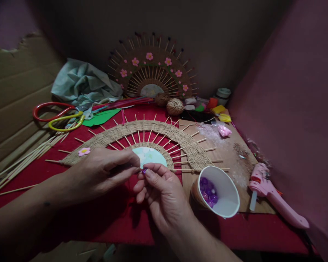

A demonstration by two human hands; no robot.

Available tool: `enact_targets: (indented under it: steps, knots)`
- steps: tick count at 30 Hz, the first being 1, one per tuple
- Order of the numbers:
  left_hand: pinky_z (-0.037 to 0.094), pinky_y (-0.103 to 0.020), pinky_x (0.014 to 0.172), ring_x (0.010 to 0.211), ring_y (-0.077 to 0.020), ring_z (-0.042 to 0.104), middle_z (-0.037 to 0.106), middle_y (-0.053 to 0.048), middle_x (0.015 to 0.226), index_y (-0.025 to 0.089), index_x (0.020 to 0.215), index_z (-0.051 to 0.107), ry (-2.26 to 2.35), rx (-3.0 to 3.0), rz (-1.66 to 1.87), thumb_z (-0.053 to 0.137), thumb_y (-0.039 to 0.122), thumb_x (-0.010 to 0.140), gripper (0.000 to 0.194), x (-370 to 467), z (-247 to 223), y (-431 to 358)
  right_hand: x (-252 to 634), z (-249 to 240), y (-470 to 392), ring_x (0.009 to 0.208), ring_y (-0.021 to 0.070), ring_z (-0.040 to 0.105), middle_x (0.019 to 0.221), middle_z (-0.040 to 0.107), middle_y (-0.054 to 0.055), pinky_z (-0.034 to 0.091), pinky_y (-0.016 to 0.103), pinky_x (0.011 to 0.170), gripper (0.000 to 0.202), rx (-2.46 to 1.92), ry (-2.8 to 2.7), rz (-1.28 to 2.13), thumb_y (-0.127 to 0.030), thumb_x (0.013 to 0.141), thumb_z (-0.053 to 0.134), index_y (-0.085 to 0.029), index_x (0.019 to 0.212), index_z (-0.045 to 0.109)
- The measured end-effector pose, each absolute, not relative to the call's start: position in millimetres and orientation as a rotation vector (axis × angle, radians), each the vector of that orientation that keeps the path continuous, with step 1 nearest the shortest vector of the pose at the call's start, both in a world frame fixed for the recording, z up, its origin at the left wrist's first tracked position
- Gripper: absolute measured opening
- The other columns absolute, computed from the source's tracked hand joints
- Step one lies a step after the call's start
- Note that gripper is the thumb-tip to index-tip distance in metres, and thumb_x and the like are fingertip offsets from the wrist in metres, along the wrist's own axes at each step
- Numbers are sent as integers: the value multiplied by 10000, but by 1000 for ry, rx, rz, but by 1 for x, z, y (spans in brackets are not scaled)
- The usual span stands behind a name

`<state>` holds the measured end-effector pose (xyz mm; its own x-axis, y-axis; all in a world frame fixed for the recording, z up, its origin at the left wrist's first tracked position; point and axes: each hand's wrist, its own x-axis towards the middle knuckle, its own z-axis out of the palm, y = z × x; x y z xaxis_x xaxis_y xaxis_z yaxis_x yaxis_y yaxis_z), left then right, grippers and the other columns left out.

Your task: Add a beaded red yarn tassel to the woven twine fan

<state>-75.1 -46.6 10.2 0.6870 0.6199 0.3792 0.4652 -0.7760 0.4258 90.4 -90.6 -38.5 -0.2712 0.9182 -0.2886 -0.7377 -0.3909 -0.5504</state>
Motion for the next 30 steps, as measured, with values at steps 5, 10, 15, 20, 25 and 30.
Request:
enact_targets:
  steps: [5,10,15,20,25,30]
  knots:
    - [367,-174,515,540,-63,510,596,28,634,145,810,594,851,2607,741,515,140,869,99,-75,8,-47,90,-39,-90,526,88,617,706,668,25,487,147,426,112,-676,-372,1876,-114,750,717,-117,835,643]
    - [364,-172,518,535,-59,496,588,31,636,145,820,598,875,2605,737,515,145,876,100,-75,8,-47,91,-38,-90,526,86,616,697,665,19,484,146,428,104,-674,-381,1880,-106,754,707,-113,835,642]
    - [362,-178,511,530,-63,490,582,25,632,142,812,597,905,2611,720,507,148,879,113,-74,7,-46,91,-38,-91,534,83,616,706,670,19,484,143,436,110,-676,-394,1888,-112,757,707,-119,850,648]
    - [367,-183,518,536,-63,494,586,28,650,148,835,588,902,2624,735,505,152,885,97,-75,5,-46,91,-40,-91,533,82,615,711,673,22,486,144,433,104,-677,-383,1894,-123,766,702,-111,853,645]
    - [371,-200,520,540,-75,514,585,26,650,146,854,585,881,2644,698,493,171,902,107,-75,4,-45,92,-40,-91,535,85,625,706,672,27,496,144,436,98,-678,-344,1904,-121,781,691,-101,861,637]
    - [398,-198,541,577,-82,563,626,19,692,154,880,577,845,2655,740,509,180,907,78,-75,2,-44,92,-41,-91,537,77,616,715,672,23,493,139,442,89,-674,-341,1900,-131,790,682,-105,859,633]
